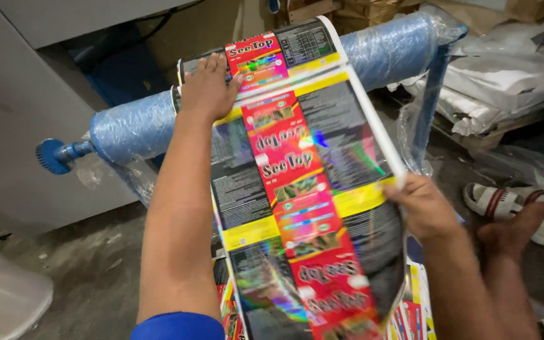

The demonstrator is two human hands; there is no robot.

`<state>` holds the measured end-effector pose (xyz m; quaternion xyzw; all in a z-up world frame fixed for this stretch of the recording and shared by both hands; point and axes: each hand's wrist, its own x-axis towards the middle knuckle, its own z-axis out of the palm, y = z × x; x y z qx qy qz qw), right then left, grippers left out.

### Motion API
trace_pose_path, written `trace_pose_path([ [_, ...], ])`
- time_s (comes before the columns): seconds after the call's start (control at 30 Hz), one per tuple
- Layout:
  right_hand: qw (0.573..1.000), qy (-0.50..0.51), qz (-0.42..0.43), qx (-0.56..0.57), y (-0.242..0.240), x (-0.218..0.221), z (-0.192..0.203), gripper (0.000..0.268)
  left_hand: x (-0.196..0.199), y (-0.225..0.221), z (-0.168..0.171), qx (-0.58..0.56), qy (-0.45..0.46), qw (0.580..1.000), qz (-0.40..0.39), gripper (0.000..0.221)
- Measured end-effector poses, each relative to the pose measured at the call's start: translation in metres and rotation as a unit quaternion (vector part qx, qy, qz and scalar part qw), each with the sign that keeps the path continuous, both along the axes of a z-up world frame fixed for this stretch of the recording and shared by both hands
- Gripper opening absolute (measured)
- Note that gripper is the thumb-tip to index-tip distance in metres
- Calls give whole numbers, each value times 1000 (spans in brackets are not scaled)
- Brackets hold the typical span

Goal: Winding loose sheets of printed labels onto a manual machine roll for organization.

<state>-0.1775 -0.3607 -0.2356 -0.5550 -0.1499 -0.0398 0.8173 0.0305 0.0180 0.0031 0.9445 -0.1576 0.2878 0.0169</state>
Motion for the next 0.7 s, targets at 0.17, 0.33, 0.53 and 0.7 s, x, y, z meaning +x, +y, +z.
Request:
trace_pose_path([
  [0.17,998,-43,11,51,0,-27,28,24,-10,-8,16,-14,28,999,-14,79],
  [0.33,997,74,35,-3,14,11,-57,31,-2,-75,8,43,15,999,16,88],
  [0.53,996,89,-1,-29,29,69,-132,26,-12,-171,-14,10,-9,998,-55,118],
  [0.7,997,76,-29,-17,38,76,-130,24,-12,-183,-18,21,-13,999,-21,118],
])
